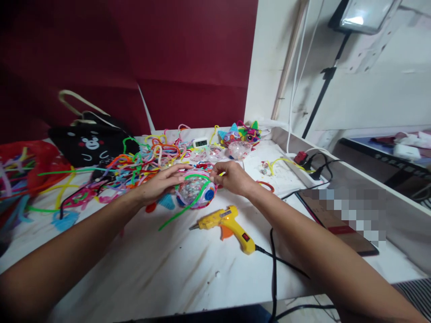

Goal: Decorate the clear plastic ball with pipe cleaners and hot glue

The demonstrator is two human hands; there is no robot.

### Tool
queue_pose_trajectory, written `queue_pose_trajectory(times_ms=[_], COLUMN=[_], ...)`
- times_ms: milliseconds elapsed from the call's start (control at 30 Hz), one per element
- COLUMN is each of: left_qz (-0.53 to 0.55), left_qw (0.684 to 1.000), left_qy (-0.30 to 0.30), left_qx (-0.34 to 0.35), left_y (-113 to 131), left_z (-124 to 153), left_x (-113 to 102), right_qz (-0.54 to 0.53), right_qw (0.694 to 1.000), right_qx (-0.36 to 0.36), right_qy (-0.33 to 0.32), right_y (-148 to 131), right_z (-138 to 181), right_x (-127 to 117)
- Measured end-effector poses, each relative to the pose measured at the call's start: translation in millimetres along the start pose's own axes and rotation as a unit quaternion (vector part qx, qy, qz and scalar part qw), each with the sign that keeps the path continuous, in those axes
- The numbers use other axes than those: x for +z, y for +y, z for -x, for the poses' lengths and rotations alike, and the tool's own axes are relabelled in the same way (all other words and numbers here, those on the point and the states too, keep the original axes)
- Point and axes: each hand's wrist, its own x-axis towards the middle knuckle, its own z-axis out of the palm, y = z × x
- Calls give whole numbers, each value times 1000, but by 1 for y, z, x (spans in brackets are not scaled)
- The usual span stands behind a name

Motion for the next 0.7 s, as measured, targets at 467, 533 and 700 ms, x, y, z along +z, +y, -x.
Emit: queue_pose_trajectory(times_ms=[467,533,700], left_qz=[41,20,-12], left_qw=[998,998,995], left_qy=[20,24,29], left_qx=[46,60,95], left_y=[-12,-17,-22], left_z=[-11,-11,-11], left_x=[28,27,29], right_qz=[48,58,65], right_qw=[999,998,997], right_qx=[-6,-18,-32], right_qy=[5,6,14], right_y=[9,11,12], right_z=[15,18,23], right_x=[-20,-19,-16])
